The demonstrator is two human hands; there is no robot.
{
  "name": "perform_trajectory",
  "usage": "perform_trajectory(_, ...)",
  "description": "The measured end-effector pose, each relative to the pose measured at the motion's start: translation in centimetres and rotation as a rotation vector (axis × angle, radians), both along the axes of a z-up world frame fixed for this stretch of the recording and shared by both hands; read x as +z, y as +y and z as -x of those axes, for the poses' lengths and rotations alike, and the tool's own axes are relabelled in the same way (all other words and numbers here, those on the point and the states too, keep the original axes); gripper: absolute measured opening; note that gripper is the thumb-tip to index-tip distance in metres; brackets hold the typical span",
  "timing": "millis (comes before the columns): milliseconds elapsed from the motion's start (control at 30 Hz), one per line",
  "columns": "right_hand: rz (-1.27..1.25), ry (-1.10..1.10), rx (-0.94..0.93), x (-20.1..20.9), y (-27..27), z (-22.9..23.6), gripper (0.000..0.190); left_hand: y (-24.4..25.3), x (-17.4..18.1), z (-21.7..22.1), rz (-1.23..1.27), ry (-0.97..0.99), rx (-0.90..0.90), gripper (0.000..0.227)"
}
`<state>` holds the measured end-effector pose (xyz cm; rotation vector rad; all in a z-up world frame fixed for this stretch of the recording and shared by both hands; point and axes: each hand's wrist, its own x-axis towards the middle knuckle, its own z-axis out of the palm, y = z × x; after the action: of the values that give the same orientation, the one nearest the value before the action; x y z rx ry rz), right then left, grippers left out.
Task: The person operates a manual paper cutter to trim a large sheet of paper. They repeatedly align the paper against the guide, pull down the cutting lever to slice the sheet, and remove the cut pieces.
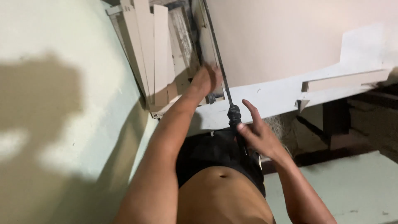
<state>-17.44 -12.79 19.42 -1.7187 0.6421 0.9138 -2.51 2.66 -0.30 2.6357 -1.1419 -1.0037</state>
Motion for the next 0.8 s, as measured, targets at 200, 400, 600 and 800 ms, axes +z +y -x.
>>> perform_trajectory(200, 0.02, -0.011, -0.066, -1.8, -1.7, -1.3, 0.068, 5.2, -1.1, 2.7, -0.023, -0.045, -0.515, 0.014)
perform_trajectory(400, 0.083, -0.086, -0.1, -4.7, -2.4, -2.9, 0.063, 12.5, -2.0, -2.7, -0.258, -0.19, -0.447, 0.011)
perform_trajectory(600, 0.17, 0.046, -0.431, -12.1, -5.7, 0.3, 0.063, 10.0, -0.1, -4.4, -0.163, -0.46, 0.482, 0.112)
perform_trajectory(800, 0.046, 0.117, -0.88, -18.1, -8.1, 1.4, 0.096, 10.8, -7.1, -6.9, -0.164, -0.537, 0.944, 0.122)
